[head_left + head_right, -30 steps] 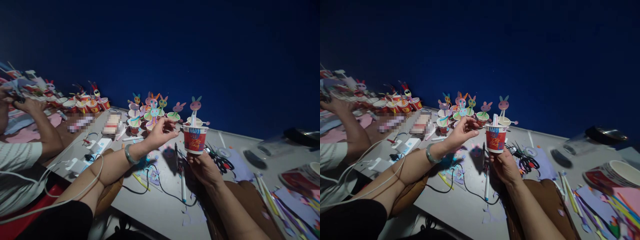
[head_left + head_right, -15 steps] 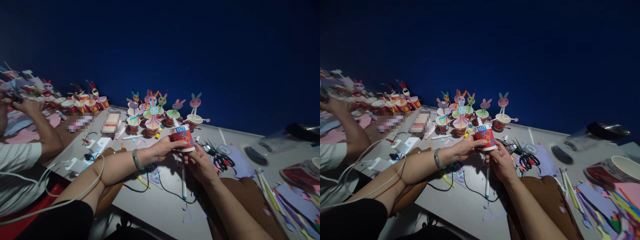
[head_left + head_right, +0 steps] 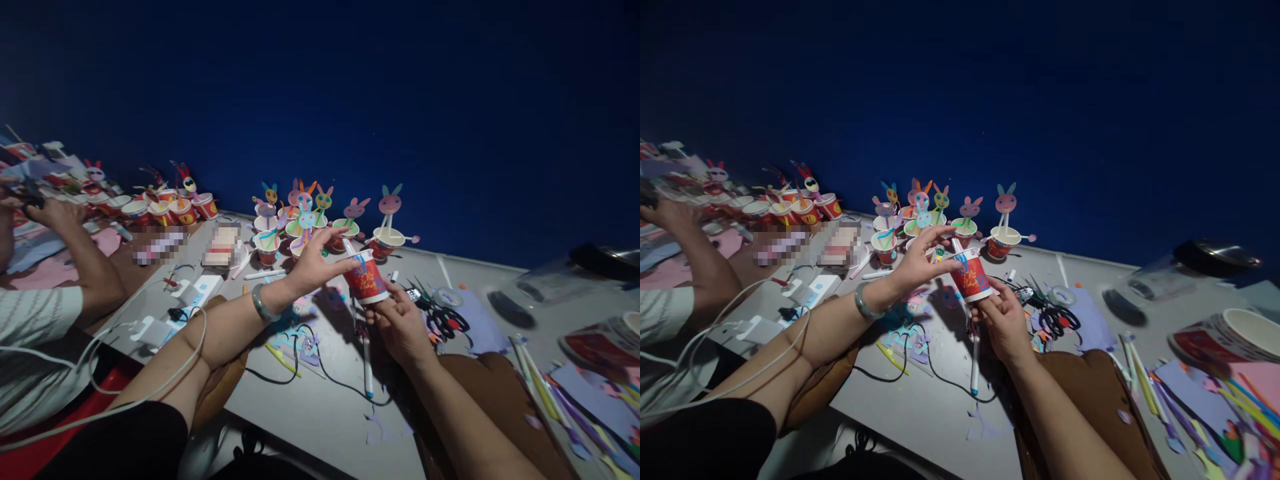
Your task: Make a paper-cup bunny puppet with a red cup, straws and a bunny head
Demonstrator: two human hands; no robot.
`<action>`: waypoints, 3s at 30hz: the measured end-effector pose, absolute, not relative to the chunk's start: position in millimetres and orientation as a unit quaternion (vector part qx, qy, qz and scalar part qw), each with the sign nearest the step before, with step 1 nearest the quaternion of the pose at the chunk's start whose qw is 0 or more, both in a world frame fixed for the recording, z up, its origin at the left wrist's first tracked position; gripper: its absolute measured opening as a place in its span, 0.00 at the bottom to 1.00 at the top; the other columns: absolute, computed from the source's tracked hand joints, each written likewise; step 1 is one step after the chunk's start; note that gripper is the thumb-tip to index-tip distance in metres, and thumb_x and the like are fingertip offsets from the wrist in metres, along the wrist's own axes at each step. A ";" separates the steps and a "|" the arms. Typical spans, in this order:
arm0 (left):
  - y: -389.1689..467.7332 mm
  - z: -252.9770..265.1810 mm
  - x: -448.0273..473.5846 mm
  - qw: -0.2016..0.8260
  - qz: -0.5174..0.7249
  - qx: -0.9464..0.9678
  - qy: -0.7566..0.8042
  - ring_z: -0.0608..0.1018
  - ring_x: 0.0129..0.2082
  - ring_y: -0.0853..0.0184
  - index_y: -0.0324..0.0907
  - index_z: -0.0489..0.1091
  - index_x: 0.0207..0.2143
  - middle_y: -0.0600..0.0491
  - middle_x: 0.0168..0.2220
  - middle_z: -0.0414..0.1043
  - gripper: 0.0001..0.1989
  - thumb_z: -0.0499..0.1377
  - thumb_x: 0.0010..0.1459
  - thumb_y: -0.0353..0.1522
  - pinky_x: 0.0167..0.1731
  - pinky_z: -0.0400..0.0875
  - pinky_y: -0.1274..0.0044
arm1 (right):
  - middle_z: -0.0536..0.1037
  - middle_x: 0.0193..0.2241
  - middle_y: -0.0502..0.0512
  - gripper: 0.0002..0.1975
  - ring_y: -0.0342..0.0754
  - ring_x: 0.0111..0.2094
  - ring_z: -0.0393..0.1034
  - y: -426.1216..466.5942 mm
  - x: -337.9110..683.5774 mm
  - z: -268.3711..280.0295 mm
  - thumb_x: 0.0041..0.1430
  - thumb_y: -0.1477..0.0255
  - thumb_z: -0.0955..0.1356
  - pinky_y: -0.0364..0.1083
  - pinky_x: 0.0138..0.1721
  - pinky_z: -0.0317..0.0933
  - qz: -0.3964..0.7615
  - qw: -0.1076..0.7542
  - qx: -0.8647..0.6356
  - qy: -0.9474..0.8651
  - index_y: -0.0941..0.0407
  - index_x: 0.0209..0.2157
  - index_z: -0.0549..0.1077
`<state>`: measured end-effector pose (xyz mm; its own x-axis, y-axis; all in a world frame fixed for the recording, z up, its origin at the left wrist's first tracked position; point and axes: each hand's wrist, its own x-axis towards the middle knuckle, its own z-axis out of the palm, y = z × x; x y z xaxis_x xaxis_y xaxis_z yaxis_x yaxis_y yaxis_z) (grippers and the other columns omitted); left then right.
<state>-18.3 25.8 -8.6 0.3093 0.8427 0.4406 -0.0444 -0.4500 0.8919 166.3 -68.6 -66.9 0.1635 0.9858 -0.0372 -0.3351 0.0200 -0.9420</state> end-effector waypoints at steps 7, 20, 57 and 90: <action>37.0 -11.4 -23.9 0.416 0.399 0.787 0.223 0.75 0.55 0.57 0.42 0.74 0.52 0.42 0.56 0.72 0.26 0.68 0.53 0.43 0.52 0.70 0.69 | 0.80 0.27 0.47 0.31 0.42 0.20 0.71 -70.2 166.5 -62.7 0.41 0.63 0.81 0.42 0.21 0.65 0.521 0.626 -0.461 -0.352 0.52 0.47 0.70; 45.8 -23.1 -19.5 0.607 0.292 0.709 0.207 0.76 0.35 0.68 0.34 0.75 0.42 0.49 0.37 0.75 0.27 0.69 0.50 0.47 0.37 0.71 0.77 | 0.76 0.21 0.44 0.28 0.43 0.18 0.69 -79.6 165.5 -55.1 0.51 0.62 0.76 0.43 0.20 0.64 0.452 0.606 -0.477 -0.449 0.53 0.51 0.67; 37.7 -13.1 -20.0 0.867 0.289 0.339 0.225 0.81 0.34 0.65 0.36 0.78 0.41 0.48 0.34 0.80 0.11 0.66 0.55 0.30 0.52 0.71 0.63 | 0.79 0.30 0.50 0.13 0.44 0.29 0.75 -94.2 162.9 -54.0 0.58 0.71 0.73 0.45 0.32 0.72 0.135 0.656 -0.494 -0.555 0.52 0.45 0.74; 40.4 -2.8 -14.1 0.831 0.400 0.278 0.267 0.79 0.36 0.68 0.36 0.77 0.38 0.49 0.35 0.80 0.06 0.61 0.59 0.27 0.49 0.74 0.68 | 0.80 0.40 0.68 0.21 0.61 0.39 0.77 -68.5 224.1 -45.9 0.62 0.58 0.65 0.51 0.33 0.63 0.005 -0.050 -0.793 -0.607 0.59 0.49 0.69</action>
